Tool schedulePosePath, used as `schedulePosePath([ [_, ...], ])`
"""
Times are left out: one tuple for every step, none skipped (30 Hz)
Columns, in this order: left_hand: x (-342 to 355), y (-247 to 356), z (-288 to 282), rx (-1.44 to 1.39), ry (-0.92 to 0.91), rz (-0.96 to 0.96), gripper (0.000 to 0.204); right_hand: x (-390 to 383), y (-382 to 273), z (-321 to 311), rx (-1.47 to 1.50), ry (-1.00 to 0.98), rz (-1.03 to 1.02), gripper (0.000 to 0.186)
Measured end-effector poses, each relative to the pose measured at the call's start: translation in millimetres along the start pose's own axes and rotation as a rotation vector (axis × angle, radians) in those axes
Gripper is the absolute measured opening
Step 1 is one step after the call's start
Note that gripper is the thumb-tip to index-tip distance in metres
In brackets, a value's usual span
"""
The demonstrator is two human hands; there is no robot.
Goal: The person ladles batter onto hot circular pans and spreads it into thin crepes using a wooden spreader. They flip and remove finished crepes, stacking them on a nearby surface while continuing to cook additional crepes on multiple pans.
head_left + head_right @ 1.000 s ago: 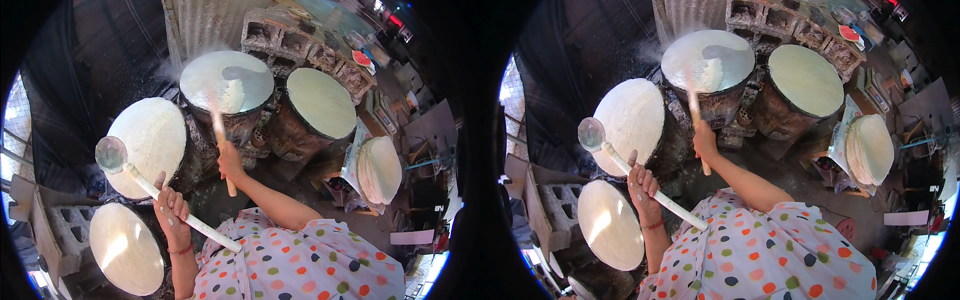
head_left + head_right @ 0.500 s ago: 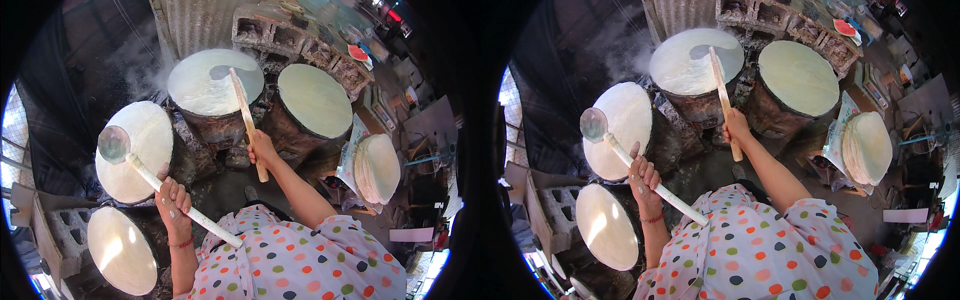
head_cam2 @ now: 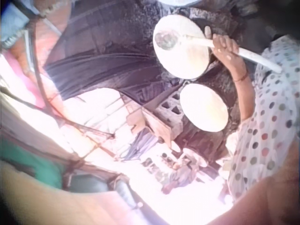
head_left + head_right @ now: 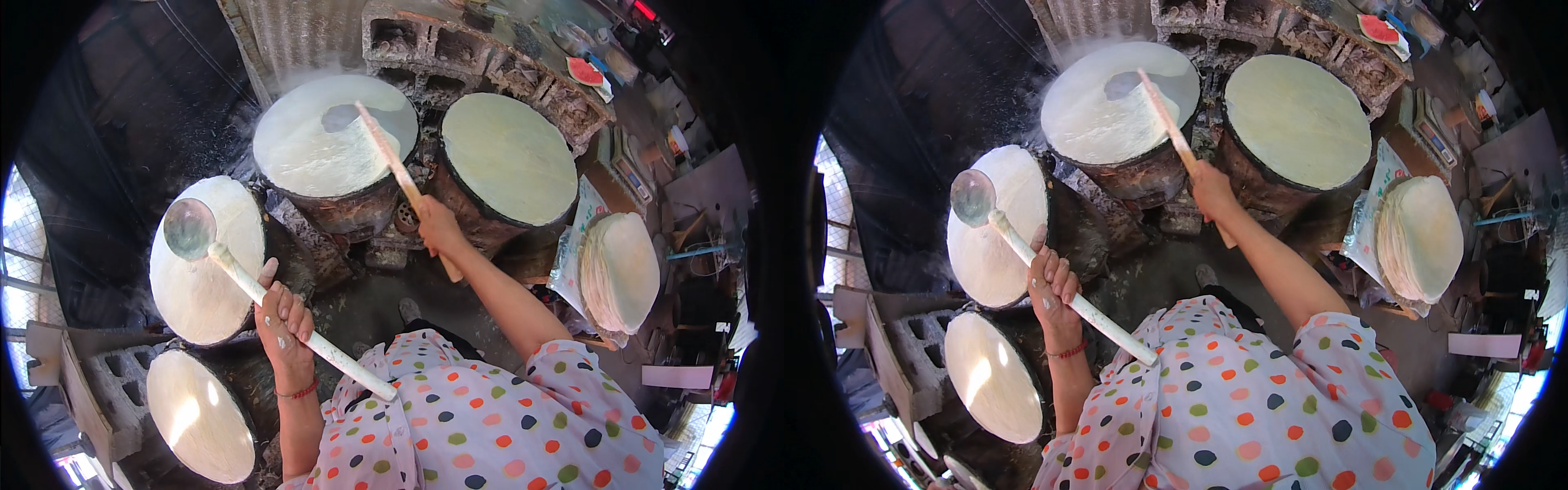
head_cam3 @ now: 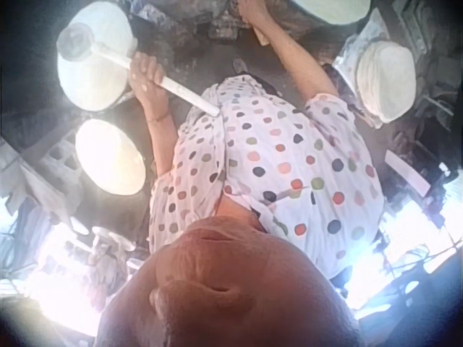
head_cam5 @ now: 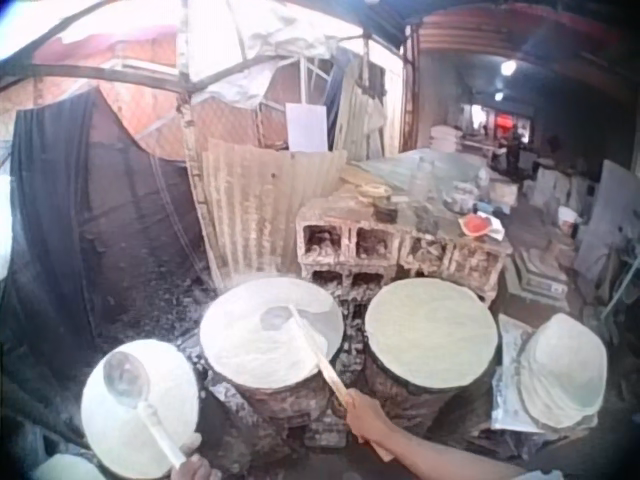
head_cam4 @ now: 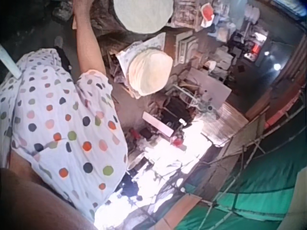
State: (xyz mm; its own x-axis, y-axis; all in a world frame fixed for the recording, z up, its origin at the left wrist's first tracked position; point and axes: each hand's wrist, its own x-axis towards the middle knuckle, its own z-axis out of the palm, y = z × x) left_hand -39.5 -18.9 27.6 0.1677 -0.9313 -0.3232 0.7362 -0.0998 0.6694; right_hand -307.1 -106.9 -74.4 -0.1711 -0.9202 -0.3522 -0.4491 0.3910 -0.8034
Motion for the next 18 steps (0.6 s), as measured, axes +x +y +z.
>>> schedulePosePath([
  [2.0,-1.7,0.6,0.004,-0.002,-0.004,0.036,-2.8,11.3,10.1,-0.084,0.032,-0.145,0.017],
  [3.7,-2.9,1.4,0.007,-0.004,-0.008,0.037,-8.8,21.5,17.7,-0.168,0.064,-0.290,0.017],
  [4.7,-3.6,1.8,0.002,0.000,-0.010,0.037,-23.0,24.7,14.9,-0.290,0.072,-0.422,0.015],
  [4.3,-4.3,2.9,-0.002,0.003,-0.009,0.037,-24.8,31.1,9.7,-0.329,0.057,-0.391,0.015],
  [4.6,-5.0,4.2,-0.006,0.007,-0.009,0.038,-25.1,38.2,3.3,-0.368,0.042,-0.360,0.015],
  [6.0,-7.3,6.5,-0.006,0.013,-0.013,0.037,-26.0,47.5,-6.0,-0.410,0.032,-0.319,0.015],
  [7.6,-7.7,8.4,-0.006,0.021,-0.013,0.037,-13.0,54.8,-13.1,-0.381,0.103,-0.307,0.016],
  [9.3,-8.3,10.1,-0.005,0.029,-0.012,0.037,-0.8,59.6,-21.2,-0.260,0.208,-0.397,0.017],
  [10.7,-9.4,11.1,-0.014,0.026,-0.008,0.038,14.6,56.0,-29.4,-0.233,0.192,-0.351,0.018],
  [12.9,-10.7,13.1,-0.011,0.032,-0.008,0.038,26.7,48.4,-36.4,-0.206,0.175,-0.304,0.019],
  [15.5,-11.8,15.8,-0.009,0.037,-0.008,0.038,34.5,39.3,-38.9,-0.150,0.120,-0.178,0.019],
  [16.3,-12.4,17.7,-0.006,0.046,-0.004,0.039,34.6,12.7,-39.1,-0.094,0.060,-0.056,0.019],
  [17.1,-13.2,18.6,-0.005,0.041,-0.003,0.039,33.9,-0.7,-38.8,-0.038,0.004,0.067,0.019],
  [17.7,-14.0,19.4,-0.004,0.036,-0.002,0.039,32.5,10.6,-32.6,-0.121,0.054,-0.089,0.019],
  [20.2,-14.9,22.5,-0.004,0.025,-0.007,0.039,27.3,30.3,-24.4,-0.207,0.113,-0.240,0.018],
  [21.8,-15.9,22.1,-0.001,0.018,-0.008,0.039,15.3,34.5,-19.6,-0.293,0.165,-0.396,0.018],
  [22.9,-16.2,20.3,0.002,0.012,-0.010,0.039,1.1,37.8,-25.5,-0.338,0.067,-0.379,0.018],
  [22.8,-16.3,18.9,0.003,0.007,-0.012,0.039,1.6,42.7,-30.2,-0.357,0.100,-0.372,0.018],
])
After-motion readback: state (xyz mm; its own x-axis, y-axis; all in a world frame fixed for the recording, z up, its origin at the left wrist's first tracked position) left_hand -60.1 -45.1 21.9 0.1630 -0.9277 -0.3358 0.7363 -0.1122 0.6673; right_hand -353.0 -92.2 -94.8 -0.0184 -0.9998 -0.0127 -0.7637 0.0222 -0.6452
